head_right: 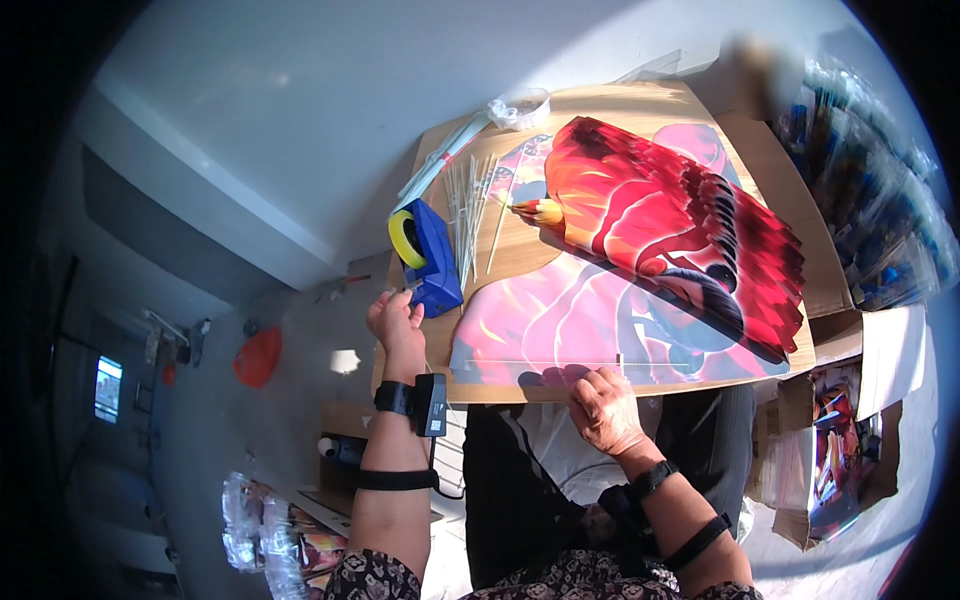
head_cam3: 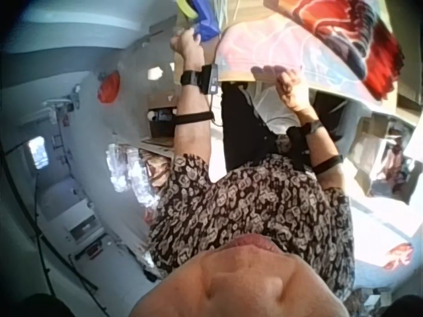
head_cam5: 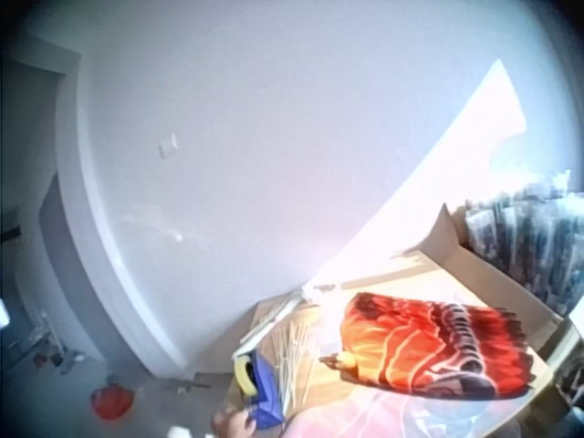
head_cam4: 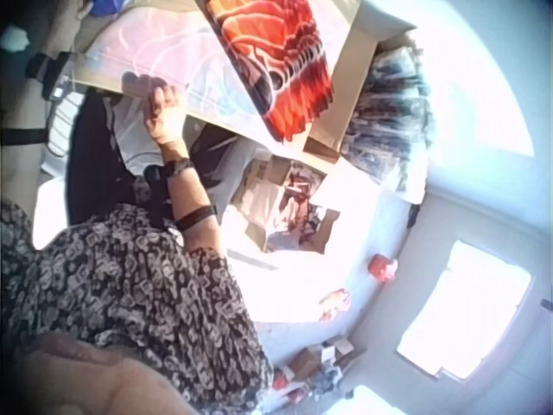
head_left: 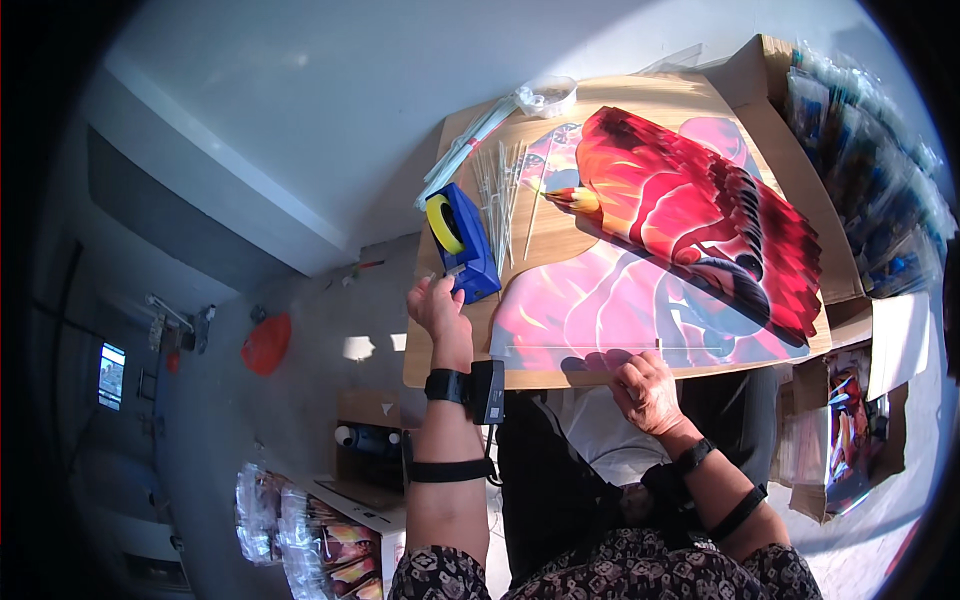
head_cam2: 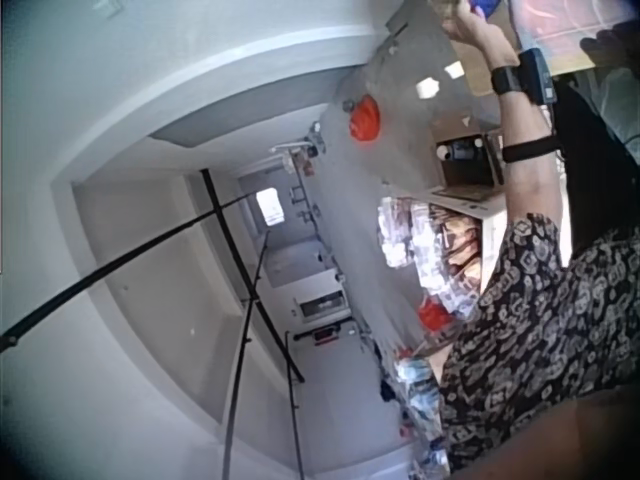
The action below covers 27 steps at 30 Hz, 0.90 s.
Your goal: The person is assembling a bird-shaped kite by taping thin support sticks to the printed material on a table.
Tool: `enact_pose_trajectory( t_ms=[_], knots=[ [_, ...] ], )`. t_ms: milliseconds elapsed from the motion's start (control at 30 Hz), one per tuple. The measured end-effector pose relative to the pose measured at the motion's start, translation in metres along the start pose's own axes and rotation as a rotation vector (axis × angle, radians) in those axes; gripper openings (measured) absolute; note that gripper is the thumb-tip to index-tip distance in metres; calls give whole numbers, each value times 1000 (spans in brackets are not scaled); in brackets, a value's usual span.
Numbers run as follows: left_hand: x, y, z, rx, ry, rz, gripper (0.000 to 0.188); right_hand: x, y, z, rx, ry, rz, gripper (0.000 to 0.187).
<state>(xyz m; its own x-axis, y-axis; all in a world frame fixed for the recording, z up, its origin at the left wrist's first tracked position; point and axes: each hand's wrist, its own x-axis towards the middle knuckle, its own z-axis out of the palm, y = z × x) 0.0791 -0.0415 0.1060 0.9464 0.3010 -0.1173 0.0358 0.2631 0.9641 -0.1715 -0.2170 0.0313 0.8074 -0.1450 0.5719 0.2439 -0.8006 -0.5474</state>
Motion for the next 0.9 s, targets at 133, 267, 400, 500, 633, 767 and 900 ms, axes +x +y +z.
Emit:
enact_pose_trajectory(
  t_ms=[133, 267, 400, 500, 633, 767, 900],
  knots=[
    [-4, -6, 1, -94, 72, -128, 18, 0, 0, 2, 5, 10, -6, 18],
    [-10, -5, 7, -171, 100, -216, 19, -1, 1, 3, -4, 21, -6, 17],
    [-13, -7, 5, -199, 76, -362, 20, -1, 0, 3, -12, 21, -9, 16],
    [-25, -16, 0, -210, 96, -408, 18, 0, -3, -1, 31, 16, 4, 16],
    [-60, -23, 3, -181, -13, -349, 19, -10, -6, -17, 231, 59, 144, 19],
    [-110, -44, 8, -158, -222, -326, 24, -23, -3, -42, -77, 198, 217, 22],
    [-172, -58, 18, -88, -467, -414, 20, -35, 6, -57, -185, 239, 305, 31]
  ],
)
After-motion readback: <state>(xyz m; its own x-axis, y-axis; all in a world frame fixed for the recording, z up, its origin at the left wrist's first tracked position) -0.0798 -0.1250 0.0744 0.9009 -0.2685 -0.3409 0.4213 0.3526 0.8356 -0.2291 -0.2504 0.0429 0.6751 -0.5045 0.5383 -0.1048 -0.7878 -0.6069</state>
